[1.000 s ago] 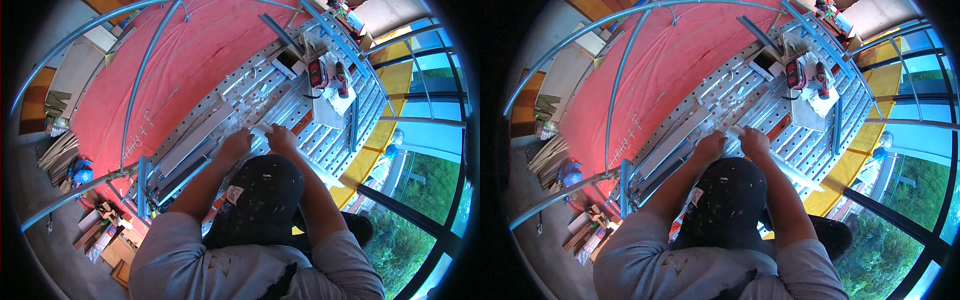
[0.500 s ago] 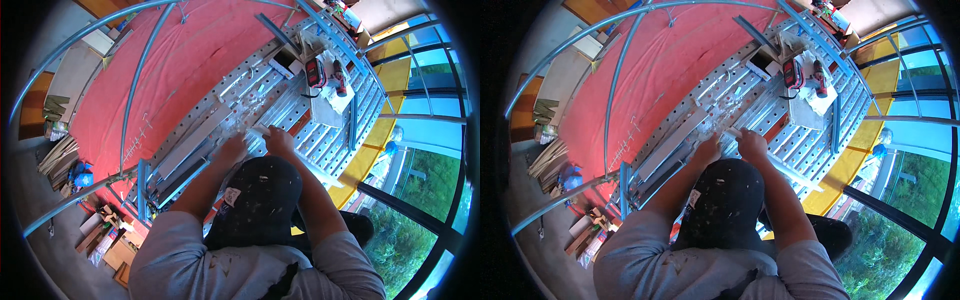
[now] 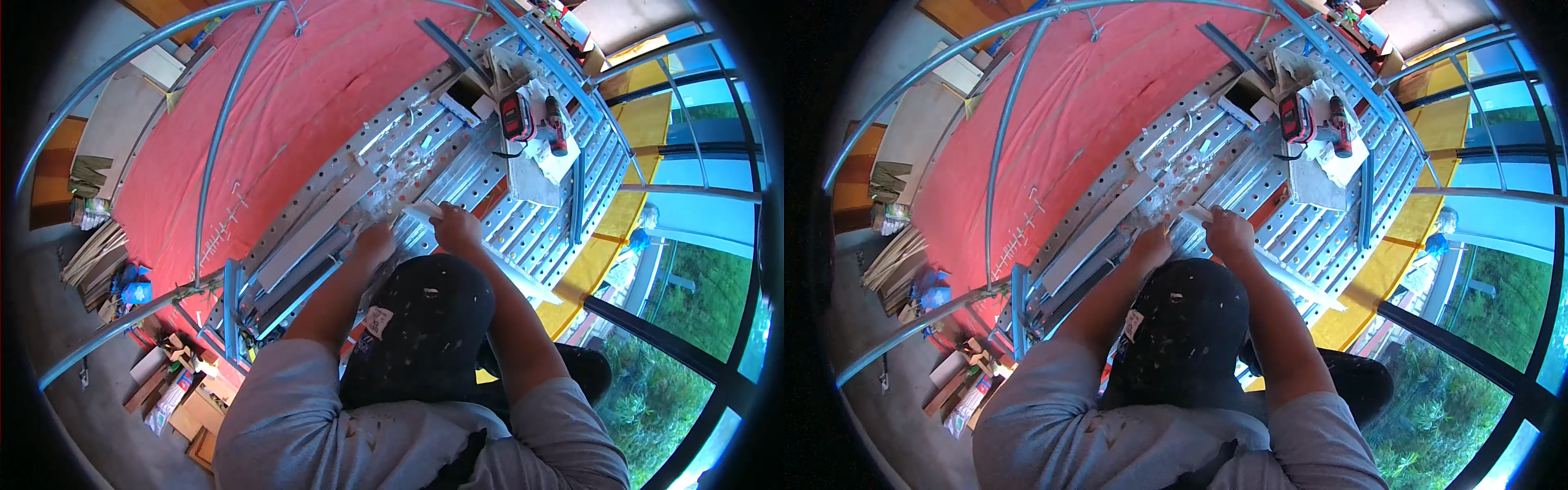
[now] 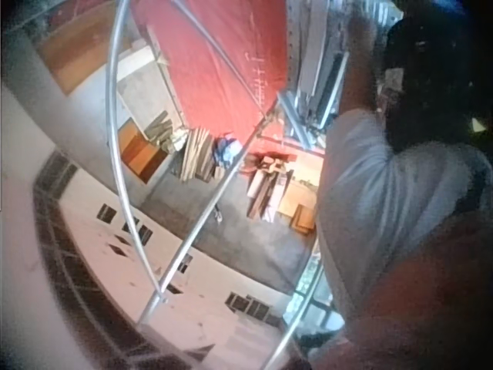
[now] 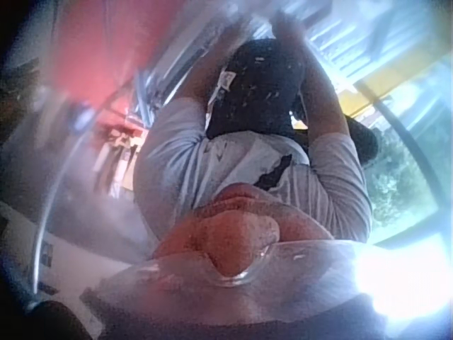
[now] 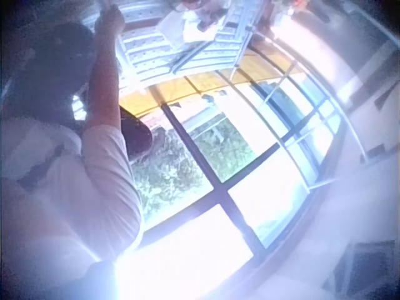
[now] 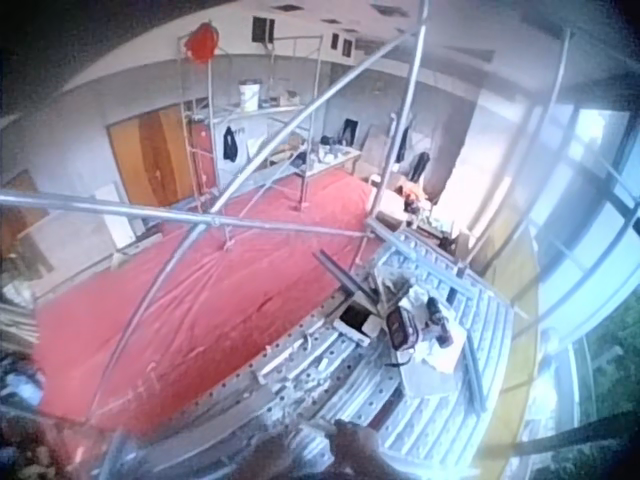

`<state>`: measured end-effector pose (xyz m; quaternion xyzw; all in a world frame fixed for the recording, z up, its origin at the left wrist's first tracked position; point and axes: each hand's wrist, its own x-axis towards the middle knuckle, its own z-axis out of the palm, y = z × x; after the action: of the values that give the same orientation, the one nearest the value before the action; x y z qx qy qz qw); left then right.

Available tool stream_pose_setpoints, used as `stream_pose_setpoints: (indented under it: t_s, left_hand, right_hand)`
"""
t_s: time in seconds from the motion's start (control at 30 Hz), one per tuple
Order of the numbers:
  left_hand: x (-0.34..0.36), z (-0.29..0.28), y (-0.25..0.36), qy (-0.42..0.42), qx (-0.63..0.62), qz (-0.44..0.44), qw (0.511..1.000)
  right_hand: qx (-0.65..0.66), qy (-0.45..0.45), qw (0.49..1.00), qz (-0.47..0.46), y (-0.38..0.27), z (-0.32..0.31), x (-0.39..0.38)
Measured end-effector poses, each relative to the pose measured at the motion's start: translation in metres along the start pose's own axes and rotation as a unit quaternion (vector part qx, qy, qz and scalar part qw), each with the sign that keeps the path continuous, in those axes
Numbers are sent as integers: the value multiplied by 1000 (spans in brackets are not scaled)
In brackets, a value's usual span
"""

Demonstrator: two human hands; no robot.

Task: The person cuts a white rectangular panel with a utility knife while standing on scaffolding, then lifts the panel to fit it into an opening in the ceiling.

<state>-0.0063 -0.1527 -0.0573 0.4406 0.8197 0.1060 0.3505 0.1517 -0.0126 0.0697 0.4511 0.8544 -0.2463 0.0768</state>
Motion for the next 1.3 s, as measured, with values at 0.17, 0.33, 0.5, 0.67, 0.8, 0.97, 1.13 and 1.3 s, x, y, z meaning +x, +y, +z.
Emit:
stream_pose_setpoints:
  t_s: [0.17, 0.33, 0.5, 0.67, 0.8, 0.97, 1.13, 1.3]
  left_hand:
    - [-3, -11, 61, 11, -80, 68, 994]
    - [-5, -3, 59, 49, -60, 98, 992]
    - [6, 3, 19, 22, -11, 51, 998]
    - [11, 14, 61, -7, -57, 57, 997]
    - [14, 15, 0, -59, 27, -9, 998]
    - [12, 9, 25, -95, 51, -34, 994]
    - [-13, -4, 15, -20, -30, -47, 998]
    - [-19, -7, 4, 5, 21, -38, 999]
  right_hand:
    - [-13, -9, 998, 56, 31, -6, -5]
    - [-22, -7, 999, 43, 25, -10, -9]
    - [-8, 0, 1000, 29, 13, -2, -8]
    - [2, -12, 998, 59, 35, -9, -4]
    - [1, -9, 999, 33, 10, -2, 1]
    - [-4, -36, 998, 58, 33, -9, 2]
    - [0, -59, 998, 21, 52, -40, 6]
    - [113, -8, 993, 39, 90, -112, 2]
